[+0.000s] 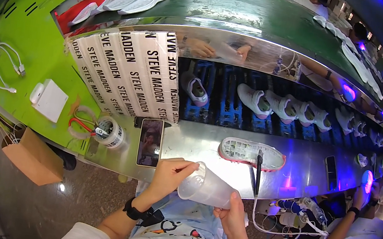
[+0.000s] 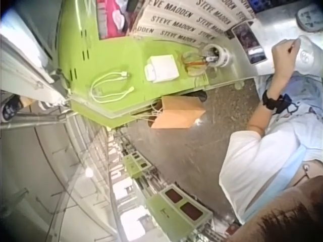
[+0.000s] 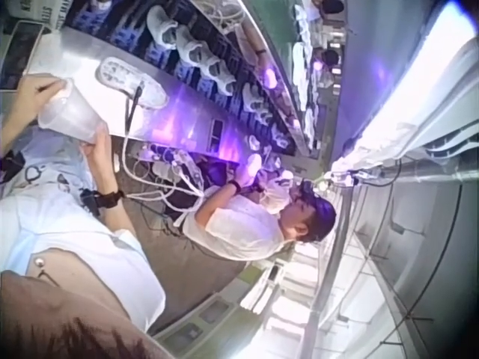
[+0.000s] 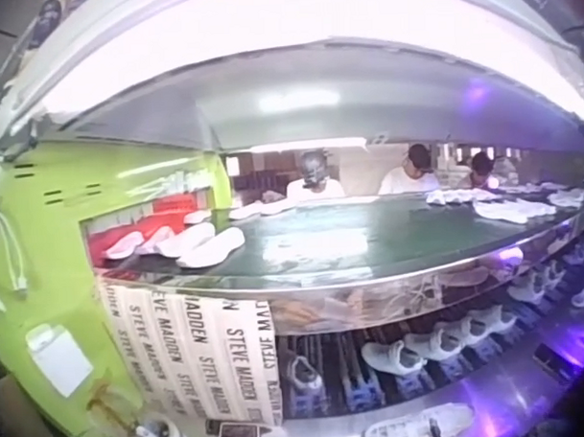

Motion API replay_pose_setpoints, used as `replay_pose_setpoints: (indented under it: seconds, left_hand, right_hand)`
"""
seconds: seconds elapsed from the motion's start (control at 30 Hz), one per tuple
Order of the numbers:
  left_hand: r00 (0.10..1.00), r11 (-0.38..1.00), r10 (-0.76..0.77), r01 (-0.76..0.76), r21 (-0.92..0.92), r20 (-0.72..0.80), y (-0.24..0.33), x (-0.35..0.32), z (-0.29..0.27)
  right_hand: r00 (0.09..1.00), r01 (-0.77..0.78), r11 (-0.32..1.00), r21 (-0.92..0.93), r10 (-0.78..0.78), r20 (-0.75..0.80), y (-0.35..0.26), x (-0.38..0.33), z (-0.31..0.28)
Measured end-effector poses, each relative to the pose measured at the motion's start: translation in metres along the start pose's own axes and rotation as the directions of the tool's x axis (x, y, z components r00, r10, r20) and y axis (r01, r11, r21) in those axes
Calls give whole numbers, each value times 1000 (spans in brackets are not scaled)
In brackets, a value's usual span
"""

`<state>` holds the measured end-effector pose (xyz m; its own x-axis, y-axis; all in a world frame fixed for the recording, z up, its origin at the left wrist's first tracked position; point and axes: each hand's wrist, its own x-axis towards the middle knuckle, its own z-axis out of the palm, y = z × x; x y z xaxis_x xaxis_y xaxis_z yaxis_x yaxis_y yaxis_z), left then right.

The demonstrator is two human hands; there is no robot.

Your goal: Apply glue or chemical solution to the bottom of shoe outsoles using a brush tool.

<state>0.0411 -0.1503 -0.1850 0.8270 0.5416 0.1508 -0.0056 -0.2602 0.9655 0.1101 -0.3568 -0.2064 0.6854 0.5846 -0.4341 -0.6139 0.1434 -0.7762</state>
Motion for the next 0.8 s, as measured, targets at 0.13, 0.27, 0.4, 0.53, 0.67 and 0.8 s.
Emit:
replay_pose_setpoints:
  seconds: [0.13,0.27,0.4,0.53,0.67,0.8]
  left_hand:
    - [999,999,30,-31,8,12,-2,2,3]
    - [1000,1000,24,-25,-14,-9,-6,-1,9]
    - [1000,1000,12,-12,-26,2,-8,-3,9]
    - [999,999,15,-16,35,28,-6,-1,7]
    - [999,998,17,-19,54,38,-7,1,6]
    - [1000,1000,9,-9,-26,17,-13,-3,11]
  right_hand:
    - [1000,-19,1000,-3,19,-13,-1,-2,1]
    - [999,4,1000,-21,-5,-36,-3,-3,-1]
    - [999,-36,999,-8,35,-39,-7,-2,1]
    - [994,-66,998,4,66,-89,-11,-4,4]
    - [995,-64,997,-53,59,-86,-8,-4,3]
    - [991,-71,996,-44,66,-116,-10,-5,3]
